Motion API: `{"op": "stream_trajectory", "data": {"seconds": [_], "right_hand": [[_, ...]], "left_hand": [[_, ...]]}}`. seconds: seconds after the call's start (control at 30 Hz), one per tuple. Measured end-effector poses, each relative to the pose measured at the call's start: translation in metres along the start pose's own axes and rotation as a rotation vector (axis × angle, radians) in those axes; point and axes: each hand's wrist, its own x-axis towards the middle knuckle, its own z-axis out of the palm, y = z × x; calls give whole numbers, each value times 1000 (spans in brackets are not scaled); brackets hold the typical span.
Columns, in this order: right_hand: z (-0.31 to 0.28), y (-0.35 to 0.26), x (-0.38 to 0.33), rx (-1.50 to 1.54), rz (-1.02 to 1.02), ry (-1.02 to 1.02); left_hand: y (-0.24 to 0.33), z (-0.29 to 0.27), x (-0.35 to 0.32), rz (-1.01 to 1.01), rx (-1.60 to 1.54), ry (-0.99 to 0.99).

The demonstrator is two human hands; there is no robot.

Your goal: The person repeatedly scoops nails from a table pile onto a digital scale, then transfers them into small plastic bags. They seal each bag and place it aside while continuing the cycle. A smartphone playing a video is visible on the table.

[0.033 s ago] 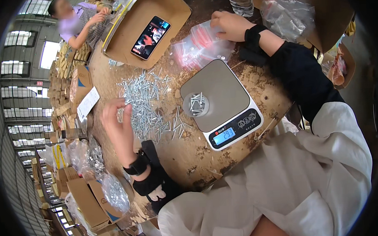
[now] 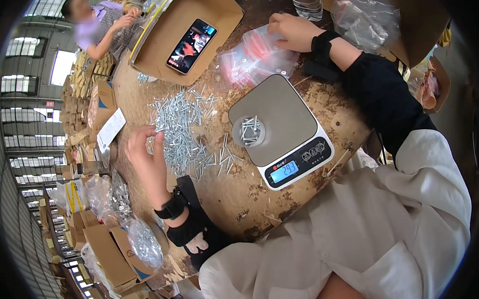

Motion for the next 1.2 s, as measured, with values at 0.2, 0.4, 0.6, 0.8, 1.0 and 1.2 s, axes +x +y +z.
{"op": "stream_trajectory", "data": {"seconds": [0.2, 0.4, 0.6, 0.8, 1.0, 1.2], "right_hand": [[-5, 0, -2, 4, 15, -14], [-6, -1, -2, -18, 16, -22], [-6, 1, -2, -26, 3, -30], [-7, -1, -1, -9, 16, -47], [-11, -4, -2, -10, 30, -63], [-9, -3, -2, -12, 12, -52]], "left_hand": [[-51, 18, -13, -164, -65, -51], [-60, 25, -17, -161, 32, -15], [-51, 24, -14, -410, -224, -55], [-51, 23, -14, -441, -190, 8], [-47, 21, -13, -455, -146, -11], [-51, 30, -13, -388, -370, -11]]}}
